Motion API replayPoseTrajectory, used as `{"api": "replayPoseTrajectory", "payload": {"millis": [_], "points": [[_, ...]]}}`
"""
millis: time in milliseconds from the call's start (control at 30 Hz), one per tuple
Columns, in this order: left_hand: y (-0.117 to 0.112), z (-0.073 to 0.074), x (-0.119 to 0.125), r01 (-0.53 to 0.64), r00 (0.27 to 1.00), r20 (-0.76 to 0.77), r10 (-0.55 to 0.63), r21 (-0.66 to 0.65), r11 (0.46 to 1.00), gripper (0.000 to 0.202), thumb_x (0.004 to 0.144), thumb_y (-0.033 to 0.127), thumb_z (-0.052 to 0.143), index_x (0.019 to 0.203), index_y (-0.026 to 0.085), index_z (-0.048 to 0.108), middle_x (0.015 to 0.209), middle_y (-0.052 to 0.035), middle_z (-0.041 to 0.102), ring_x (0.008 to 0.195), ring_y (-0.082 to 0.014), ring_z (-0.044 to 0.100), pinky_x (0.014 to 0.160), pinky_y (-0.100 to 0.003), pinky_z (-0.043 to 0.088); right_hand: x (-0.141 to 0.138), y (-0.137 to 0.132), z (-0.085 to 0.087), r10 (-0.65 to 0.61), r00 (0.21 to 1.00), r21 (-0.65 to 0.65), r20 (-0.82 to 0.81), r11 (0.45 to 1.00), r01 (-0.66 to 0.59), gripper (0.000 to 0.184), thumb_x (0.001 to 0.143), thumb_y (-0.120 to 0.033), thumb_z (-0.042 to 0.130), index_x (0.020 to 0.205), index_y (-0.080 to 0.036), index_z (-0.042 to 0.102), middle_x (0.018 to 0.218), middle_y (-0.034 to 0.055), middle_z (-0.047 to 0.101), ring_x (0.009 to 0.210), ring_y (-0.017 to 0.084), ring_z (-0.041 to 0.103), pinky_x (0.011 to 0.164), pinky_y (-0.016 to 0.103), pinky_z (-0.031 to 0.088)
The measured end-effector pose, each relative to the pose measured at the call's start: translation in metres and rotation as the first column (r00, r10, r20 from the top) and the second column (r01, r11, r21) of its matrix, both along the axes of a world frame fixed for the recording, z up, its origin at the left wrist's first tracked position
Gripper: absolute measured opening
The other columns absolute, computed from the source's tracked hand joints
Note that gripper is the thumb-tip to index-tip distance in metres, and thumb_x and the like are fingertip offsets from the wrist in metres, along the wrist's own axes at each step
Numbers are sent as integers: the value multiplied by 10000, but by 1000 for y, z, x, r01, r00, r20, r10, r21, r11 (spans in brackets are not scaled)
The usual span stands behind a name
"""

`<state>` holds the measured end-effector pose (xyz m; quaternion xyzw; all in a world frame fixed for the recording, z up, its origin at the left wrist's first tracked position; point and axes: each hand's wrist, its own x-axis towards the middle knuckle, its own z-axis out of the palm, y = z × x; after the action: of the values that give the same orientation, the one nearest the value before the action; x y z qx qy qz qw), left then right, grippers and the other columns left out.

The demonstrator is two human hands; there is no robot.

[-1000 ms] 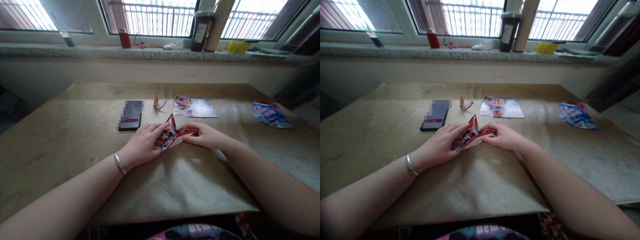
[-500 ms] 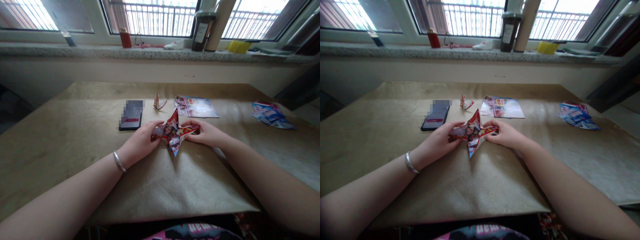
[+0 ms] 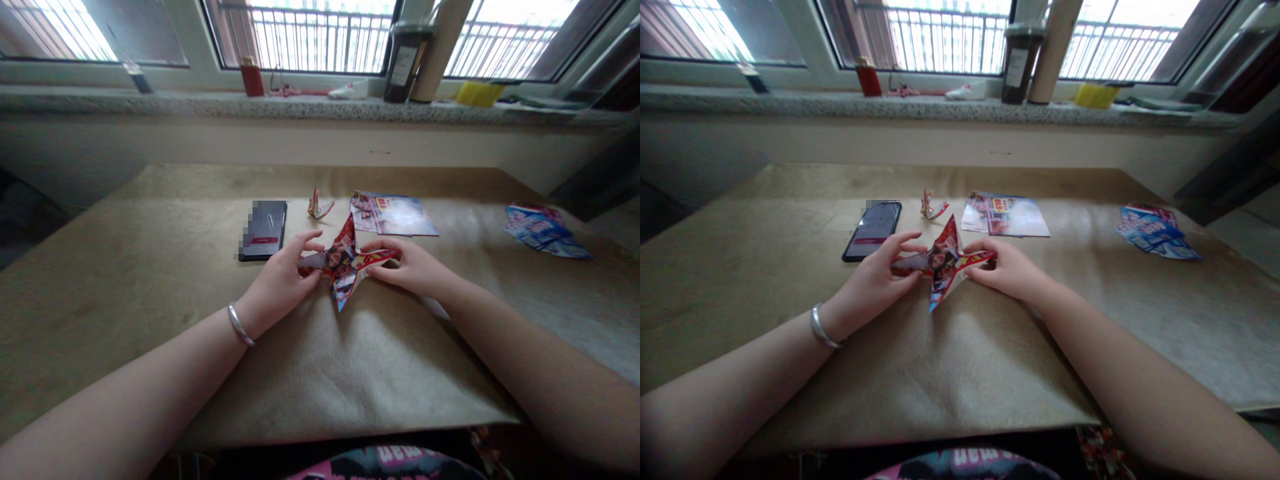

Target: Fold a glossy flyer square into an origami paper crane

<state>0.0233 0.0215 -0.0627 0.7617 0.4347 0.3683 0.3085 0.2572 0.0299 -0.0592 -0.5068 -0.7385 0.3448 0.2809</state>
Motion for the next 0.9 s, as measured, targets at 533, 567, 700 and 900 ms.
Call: {"api": "replayPoseTrajectory", "payload": {"millis": [533, 567, 700, 900], "points": [[1, -3, 4, -13, 947, 317, 47, -109, 994, 868, 731, 138, 647, 1407, 273, 121, 1134, -76, 552, 767, -110, 652, 687, -224, 567, -5, 0, -7, -43, 998, 43, -55, 998, 45, 261, 758, -229, 565, 1008, -157, 581, 913, 52, 647, 653, 113, 599, 635, 254, 503], [2, -4, 4, 11, 936, 350, 37, -134, 991, 865, 725, 140, 653, 1405, 262, 131, 1126, -76, 554, 791, -115, 653, 706, -224, 565, -6, -1, -7, -40, 997, 40, -64, 998, 43, 262, 758, -227, 566, 1010, -158, 578, 932, 56, 646, 664, 114, 605, 638, 254, 508], [5, -5, 4, 112, 913, 408, -8, -233, 966, 743, 710, 161, 668, 1343, 228, 285, 1127, -73, 552, 815, -122, 651, 729, -241, 564, -9, -3, -6, -31, 996, 31, -85, 999, 34, 267, 751, -209, 571, 1014, -164, 578, 986, 72, 646, 682, 118, 619, 615, 245, 517], [7, -6, 4, 178, 929, 362, -73, -267, 947, 480, 737, 210, 667, 1182, 161, 492, 1099, -87, 605, 885, -163, 642, 818, -336, 550, -12, -4, -6, -77, 992, -19, -95, 997, 76, 337, 714, -208, 608, 1048, -167, 588, 795, 34, 678, 597, 123, 610, 554, 245, 507]]}}
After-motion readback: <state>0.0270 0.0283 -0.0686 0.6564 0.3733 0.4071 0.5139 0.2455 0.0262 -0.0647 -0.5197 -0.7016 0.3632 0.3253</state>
